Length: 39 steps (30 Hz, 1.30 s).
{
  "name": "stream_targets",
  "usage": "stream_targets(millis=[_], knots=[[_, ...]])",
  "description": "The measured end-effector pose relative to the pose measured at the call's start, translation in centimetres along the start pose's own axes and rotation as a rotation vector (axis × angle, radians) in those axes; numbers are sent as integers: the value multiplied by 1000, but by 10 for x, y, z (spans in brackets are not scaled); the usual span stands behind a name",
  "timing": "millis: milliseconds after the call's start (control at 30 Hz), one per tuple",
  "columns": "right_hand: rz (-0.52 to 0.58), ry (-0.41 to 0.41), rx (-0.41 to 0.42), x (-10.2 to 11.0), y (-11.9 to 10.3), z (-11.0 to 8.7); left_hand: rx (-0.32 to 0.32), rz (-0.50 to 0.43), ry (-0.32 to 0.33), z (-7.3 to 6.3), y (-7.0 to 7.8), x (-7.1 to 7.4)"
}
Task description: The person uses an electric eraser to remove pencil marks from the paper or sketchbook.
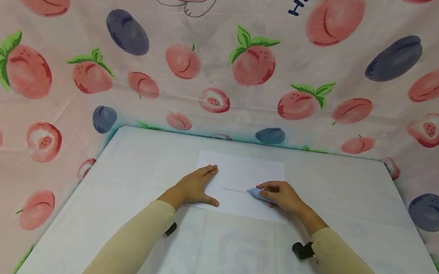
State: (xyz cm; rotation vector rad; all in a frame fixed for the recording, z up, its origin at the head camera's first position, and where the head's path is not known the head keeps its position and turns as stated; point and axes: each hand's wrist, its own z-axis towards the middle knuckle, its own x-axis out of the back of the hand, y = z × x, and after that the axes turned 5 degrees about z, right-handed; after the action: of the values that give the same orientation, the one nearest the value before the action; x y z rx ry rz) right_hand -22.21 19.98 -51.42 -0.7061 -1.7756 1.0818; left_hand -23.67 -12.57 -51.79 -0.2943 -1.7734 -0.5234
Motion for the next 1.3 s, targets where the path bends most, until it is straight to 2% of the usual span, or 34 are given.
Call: stream_targets(millis=[833,1067,1300], knots=[[-4,-3,2,1,1,0,-11,4,15,1,-2,-2],[-15,-28,41,2,-2,-1,-10,10,14,2,-2,-3],[-8,-35,43,4,-1,1,-5,6,8,3,-2,-3]])
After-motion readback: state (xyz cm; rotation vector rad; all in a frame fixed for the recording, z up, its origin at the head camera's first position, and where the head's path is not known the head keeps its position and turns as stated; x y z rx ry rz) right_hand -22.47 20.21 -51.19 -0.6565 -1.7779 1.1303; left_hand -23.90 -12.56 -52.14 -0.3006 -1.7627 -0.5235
